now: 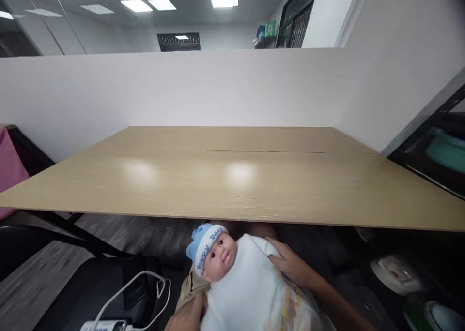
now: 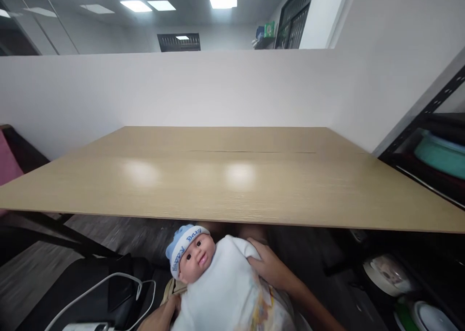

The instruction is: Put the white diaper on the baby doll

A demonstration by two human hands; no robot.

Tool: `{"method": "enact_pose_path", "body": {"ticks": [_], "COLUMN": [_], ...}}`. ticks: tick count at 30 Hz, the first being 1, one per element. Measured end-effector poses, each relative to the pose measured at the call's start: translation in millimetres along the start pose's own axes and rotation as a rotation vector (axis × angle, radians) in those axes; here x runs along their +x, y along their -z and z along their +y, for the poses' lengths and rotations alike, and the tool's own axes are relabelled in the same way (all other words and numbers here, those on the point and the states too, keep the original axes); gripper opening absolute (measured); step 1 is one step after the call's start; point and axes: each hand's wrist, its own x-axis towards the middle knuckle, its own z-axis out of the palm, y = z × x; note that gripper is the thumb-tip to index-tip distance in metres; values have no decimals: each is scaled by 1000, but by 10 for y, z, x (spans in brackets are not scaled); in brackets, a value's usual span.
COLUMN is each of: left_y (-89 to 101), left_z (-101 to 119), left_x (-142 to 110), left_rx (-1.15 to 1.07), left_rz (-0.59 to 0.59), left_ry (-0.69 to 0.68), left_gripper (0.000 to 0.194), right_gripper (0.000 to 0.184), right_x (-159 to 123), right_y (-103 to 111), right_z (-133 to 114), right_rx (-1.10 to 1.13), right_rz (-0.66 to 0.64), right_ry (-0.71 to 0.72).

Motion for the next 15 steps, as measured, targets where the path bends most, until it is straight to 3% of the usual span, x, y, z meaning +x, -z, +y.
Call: {"method": "enact_pose_path", "body": {"ticks": [4,8,11,15], "left_y": [-6,9,5,-12], "left_z": [-221,-363,-380,-413], "left_x": [501,791,636,53], "left_rx": [67,123,155,192], "left_rz": [-18,-33,-13,-2], "left_ry": [63,110,106,75], "left_gripper": [37,38,44,52], "right_gripper": [42,38,46,42], "right_x": [110,96,59,-108], "right_y": [-172,-195,-153,-202], "right_z": [398,566,481,-8], "right_rx": [-40,-64,-136,-68], "right_rz": [30,63,205,318], "right_ry": [-150,-124,-84,11]}}
